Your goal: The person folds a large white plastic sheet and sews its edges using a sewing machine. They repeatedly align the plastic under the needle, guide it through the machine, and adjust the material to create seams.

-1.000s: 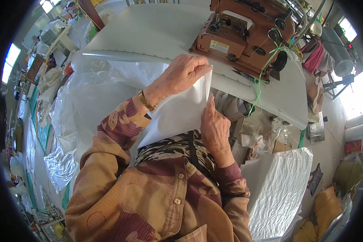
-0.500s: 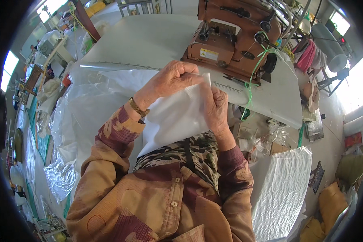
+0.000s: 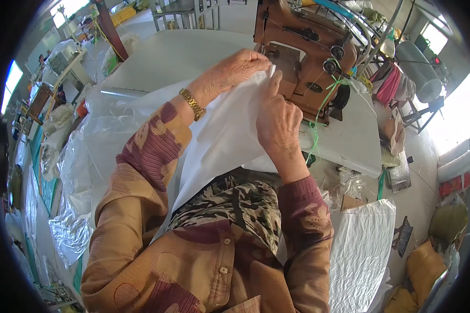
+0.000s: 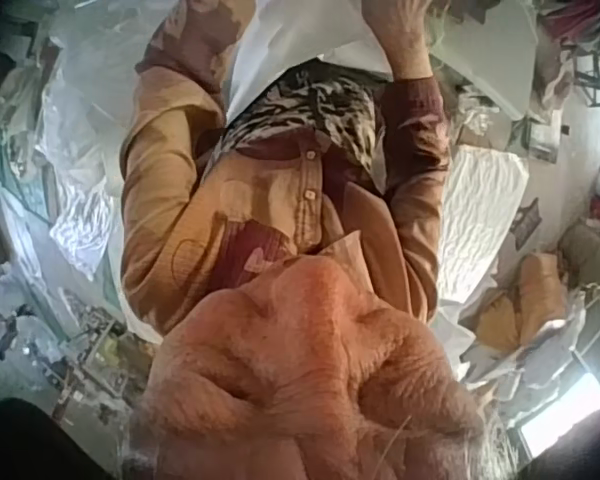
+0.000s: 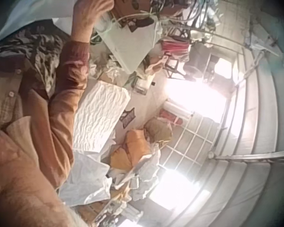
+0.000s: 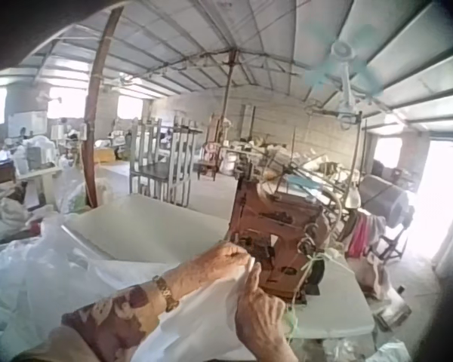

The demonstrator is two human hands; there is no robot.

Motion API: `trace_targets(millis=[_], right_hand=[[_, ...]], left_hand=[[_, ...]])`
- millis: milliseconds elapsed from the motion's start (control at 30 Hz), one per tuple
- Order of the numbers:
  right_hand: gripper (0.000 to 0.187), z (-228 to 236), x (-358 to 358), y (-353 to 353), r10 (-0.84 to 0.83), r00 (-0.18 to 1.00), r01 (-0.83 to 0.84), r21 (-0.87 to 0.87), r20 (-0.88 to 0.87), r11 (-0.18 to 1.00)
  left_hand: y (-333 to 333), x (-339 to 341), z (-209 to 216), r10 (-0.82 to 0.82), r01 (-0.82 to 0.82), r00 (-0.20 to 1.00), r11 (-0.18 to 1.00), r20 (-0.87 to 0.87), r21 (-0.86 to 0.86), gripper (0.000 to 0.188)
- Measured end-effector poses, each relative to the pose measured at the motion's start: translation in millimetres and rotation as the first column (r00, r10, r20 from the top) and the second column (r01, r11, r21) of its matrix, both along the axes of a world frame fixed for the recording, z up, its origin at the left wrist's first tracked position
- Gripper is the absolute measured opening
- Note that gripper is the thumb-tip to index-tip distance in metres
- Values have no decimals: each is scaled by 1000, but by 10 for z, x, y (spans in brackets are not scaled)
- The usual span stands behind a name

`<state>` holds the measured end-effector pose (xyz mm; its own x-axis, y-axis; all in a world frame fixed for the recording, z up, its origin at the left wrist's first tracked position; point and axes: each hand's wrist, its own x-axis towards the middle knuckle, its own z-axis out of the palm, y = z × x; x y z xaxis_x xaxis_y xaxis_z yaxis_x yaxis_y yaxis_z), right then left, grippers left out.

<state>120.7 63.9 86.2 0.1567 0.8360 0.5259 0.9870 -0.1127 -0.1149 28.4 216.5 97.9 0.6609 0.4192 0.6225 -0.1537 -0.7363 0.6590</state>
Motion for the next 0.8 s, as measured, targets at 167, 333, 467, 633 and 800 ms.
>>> trace_targets(millis=[167, 333, 467, 633, 800], right_hand=[[60, -167, 9, 169, -18, 997, 30, -162, 75, 986], [28, -142, 478, 236, 418, 873, -423, 38, -250, 906], [25, -522, 987, 608, 390, 919, -390, 238, 50, 889], [42, -811, 849, 1031, 370, 884, -463, 420, 287, 780], [34, -868, 825, 1350, 410, 852, -523, 487, 325, 700]], left_hand=[[100, 37, -171, 84, -118, 948, 989, -307, -92, 38], [179, -64, -117, 143, -135, 945, 990, -295, 48, 36], [454, -72, -204, 35, -55, 960, 997, -279, -63, 35], [713, 75, -377, 68, -113, 928, 988, -366, -101, 28], [922, 175, -398, 112, -158, 930, 982, -350, -107, 23]])
